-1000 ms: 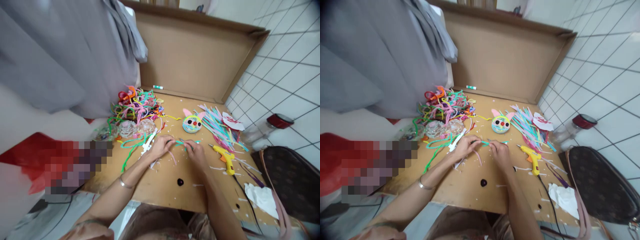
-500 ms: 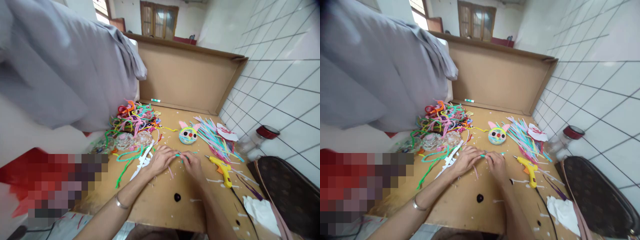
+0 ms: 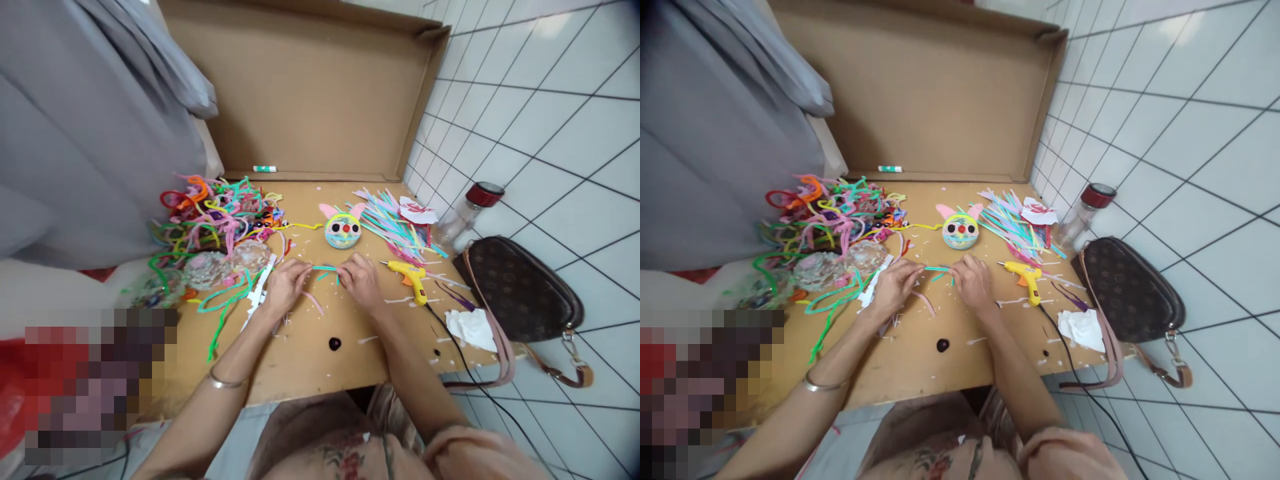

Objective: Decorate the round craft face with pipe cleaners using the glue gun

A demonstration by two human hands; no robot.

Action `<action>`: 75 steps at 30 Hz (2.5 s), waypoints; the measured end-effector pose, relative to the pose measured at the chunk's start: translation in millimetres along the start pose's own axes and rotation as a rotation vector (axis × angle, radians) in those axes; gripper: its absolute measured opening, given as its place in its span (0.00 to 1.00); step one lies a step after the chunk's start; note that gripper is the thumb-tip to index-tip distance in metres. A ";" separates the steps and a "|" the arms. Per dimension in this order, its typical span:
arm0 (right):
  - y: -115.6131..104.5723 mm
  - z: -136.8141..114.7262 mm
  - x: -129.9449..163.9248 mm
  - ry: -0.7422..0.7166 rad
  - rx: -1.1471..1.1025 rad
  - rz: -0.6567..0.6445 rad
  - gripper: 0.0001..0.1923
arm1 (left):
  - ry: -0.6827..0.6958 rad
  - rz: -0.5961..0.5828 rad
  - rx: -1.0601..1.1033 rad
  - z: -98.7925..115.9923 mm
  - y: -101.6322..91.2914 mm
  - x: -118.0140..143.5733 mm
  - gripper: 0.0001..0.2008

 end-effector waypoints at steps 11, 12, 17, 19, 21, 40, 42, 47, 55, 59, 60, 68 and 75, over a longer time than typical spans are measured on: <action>-8.7 4.9 14.7 -0.087 0.067 0.043 0.17 | 0.008 0.028 -0.155 19.8 4.8 -2.9 0.17; -8.8 4.4 15.1 -0.088 0.069 0.040 0.17 | 0.014 0.031 -0.187 25.2 6.3 -3.7 0.17; -9.4 10.9 12.8 -0.027 -0.085 -0.004 0.16 | 0.058 -0.120 -0.213 45.8 23.7 -11.2 0.16; -12.9 14.0 11.0 -0.001 -0.232 -0.013 0.16 | 0.052 -0.194 -0.153 46.6 31.0 -14.6 0.17; -18.8 16.6 9.1 0.034 -0.382 -0.016 0.16 | 0.018 -0.222 -0.060 43.3 33.7 -18.7 0.18; -33.4 40.0 8.6 0.340 -0.789 0.042 0.21 | -0.201 -0.221 0.152 34.0 12.9 -41.4 0.20; -32.6 39.7 8.7 0.342 -0.745 0.076 0.19 | -0.162 -0.210 0.013 38.9 14.6 -42.1 0.18; -30.0 34.9 9.3 0.294 -0.617 0.142 0.16 | -0.068 -0.255 -0.167 60.5 35.5 -43.4 0.13; -16.3 39.3 11.3 0.320 -0.675 0.067 0.15 | -0.153 -0.244 0.098 49.3 57.3 -32.2 0.16; -16.5 37.4 11.5 0.272 -0.613 0.063 0.15 | -0.189 -0.159 0.112 38.5 52.9 -25.2 0.15; -17.3 35.8 11.3 0.252 -0.600 0.059 0.15 | -0.185 -0.146 0.114 38.0 52.1 -24.2 0.15; -21.3 28.2 9.8 0.148 -0.602 0.032 0.12 | -0.137 -0.138 0.145 40.9 54.2 -21.7 0.14; -18.4 31.4 13.9 0.191 -0.584 0.081 0.12 | -0.152 -0.130 0.179 34.3 58.9 -19.8 0.15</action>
Point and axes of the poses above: each hand's wrist, its own x-axis away from the middle knuckle, its own y-axis out of the palm, z = x × y, the point moved 6 cm from there along -x, towards the middle knuckle, and after that the axes turned 9 degrees about x, right-handed, at the moved point
